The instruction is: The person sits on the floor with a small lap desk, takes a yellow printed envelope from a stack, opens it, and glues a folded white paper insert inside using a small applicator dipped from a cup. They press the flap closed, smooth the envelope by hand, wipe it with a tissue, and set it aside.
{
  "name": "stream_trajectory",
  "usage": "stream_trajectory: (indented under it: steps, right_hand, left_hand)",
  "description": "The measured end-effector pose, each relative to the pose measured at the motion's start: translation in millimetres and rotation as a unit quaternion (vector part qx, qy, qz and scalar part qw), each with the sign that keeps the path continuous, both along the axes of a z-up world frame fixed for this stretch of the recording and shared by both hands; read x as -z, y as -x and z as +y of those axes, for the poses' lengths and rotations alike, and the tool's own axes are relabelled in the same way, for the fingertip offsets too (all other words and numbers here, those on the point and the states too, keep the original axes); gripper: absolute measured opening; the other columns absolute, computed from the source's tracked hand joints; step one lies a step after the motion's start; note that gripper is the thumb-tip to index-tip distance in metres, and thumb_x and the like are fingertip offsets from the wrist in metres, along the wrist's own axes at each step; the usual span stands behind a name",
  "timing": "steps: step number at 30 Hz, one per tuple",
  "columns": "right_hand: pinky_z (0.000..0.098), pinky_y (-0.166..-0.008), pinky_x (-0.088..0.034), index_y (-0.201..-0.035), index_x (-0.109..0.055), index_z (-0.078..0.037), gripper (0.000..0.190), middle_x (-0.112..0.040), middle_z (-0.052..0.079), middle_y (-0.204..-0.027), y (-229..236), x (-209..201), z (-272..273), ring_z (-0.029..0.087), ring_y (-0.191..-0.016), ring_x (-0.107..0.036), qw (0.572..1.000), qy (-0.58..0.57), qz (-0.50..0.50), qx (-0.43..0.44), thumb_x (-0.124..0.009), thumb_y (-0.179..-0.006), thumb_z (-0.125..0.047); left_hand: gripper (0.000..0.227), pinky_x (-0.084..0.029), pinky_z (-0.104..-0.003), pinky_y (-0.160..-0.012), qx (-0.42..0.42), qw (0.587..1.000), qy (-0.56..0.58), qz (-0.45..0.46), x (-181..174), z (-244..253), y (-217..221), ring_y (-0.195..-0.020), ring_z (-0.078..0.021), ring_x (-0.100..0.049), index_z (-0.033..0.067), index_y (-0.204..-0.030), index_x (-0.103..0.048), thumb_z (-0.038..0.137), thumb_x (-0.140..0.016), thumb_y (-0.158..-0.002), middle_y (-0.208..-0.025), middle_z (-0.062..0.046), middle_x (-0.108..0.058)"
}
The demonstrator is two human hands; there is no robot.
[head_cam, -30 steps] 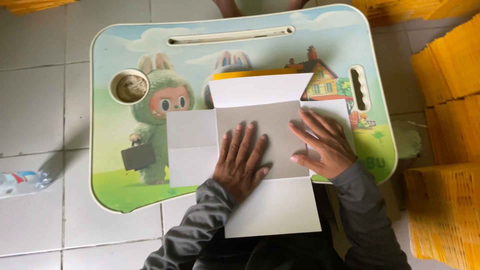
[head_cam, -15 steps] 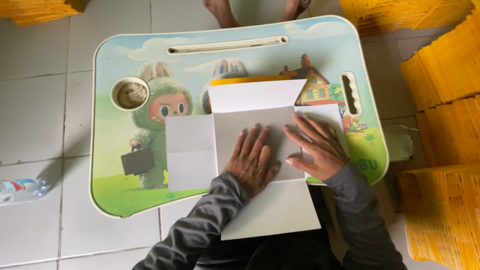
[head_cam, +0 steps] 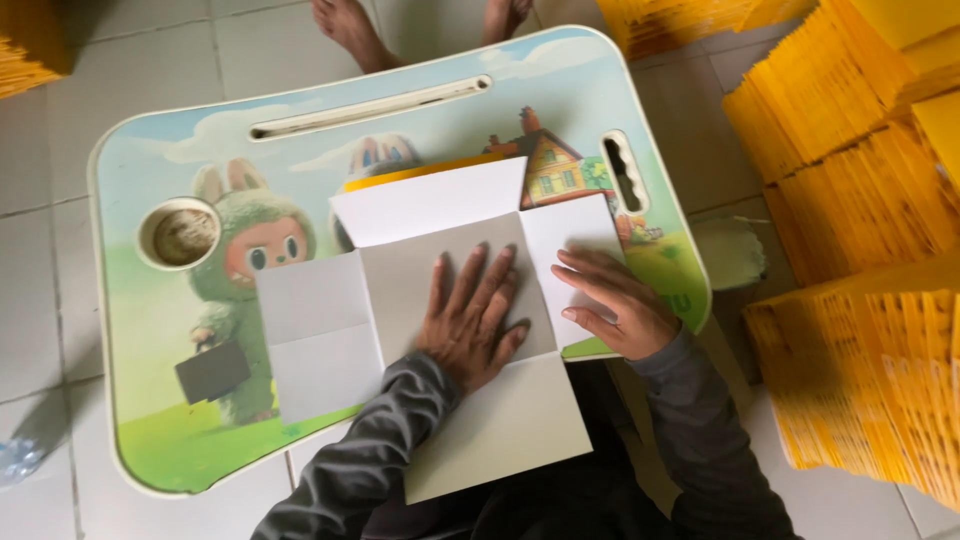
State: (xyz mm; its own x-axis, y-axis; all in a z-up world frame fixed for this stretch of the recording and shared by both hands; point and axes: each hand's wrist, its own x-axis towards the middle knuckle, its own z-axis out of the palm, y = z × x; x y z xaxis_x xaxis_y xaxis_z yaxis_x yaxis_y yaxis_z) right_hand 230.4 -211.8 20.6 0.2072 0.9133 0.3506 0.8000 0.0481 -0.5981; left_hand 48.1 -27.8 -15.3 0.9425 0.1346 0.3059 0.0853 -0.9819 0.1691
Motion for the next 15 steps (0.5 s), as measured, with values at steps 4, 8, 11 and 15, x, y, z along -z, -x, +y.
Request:
stream_trajectory:
  steps: [4,8,11,15]
  right_hand:
    - [0.0464,-0.106,-0.052,-0.131,-0.071,-0.008,0.041,-0.067,0.013,-0.138,12,-2,-33,0.031,-0.129,-0.063,0.991,-0.087,0.025,0.101,-0.074,-0.090,-0.009]
    - [0.0432,-0.094,-0.060,-0.118,-0.073,0.004,0.023,-0.074,0.020,-0.113,-15,51,-101,0.031,-0.104,-0.072,0.870,-0.241,0.127,0.410,-0.068,-0.102,-0.012]
    - [0.0480,-0.098,-0.055,-0.133,-0.063,-0.004,0.030,-0.067,0.018,-0.124,-80,167,-176,0.033,-0.113,-0.064,0.802,-0.184,0.168,0.543,-0.063,-0.108,-0.019]
    - [0.0597,-0.121,-0.032,-0.163,-0.029,-0.009,0.059,-0.037,0.027,-0.161,-138,292,-229,0.045,-0.146,-0.038,0.752,0.100,0.235,0.608,-0.045,-0.113,-0.038]
  left_hand:
    - [0.065,-0.011,-0.067,-0.117,0.017,1.000,-0.004,-0.003,-3,-2,-3,-0.150,-0.0385,-0.025,0.0282,-0.161,-0.027,0.054,-0.031,-0.101,-0.164,-0.007,-0.027]
    - [0.059,-0.013,-0.068,-0.117,0.007,1.000,0.006,-0.014,-7,-5,-8,-0.148,-0.0392,-0.028,0.0390,-0.158,-0.033,0.056,-0.032,-0.101,-0.161,-0.006,-0.032]
    - [0.059,-0.008,-0.066,-0.118,0.005,1.000,0.019,0.025,-14,-6,-7,-0.150,-0.0377,-0.023,0.0422,-0.159,-0.029,0.057,-0.029,-0.102,-0.163,-0.005,-0.029]
    - [0.061,-0.001,-0.064,-0.119,-0.003,0.996,0.027,0.089,-17,-5,-7,-0.152,-0.0350,-0.014,0.0462,-0.160,-0.021,0.060,-0.024,-0.101,-0.165,-0.003,-0.021]
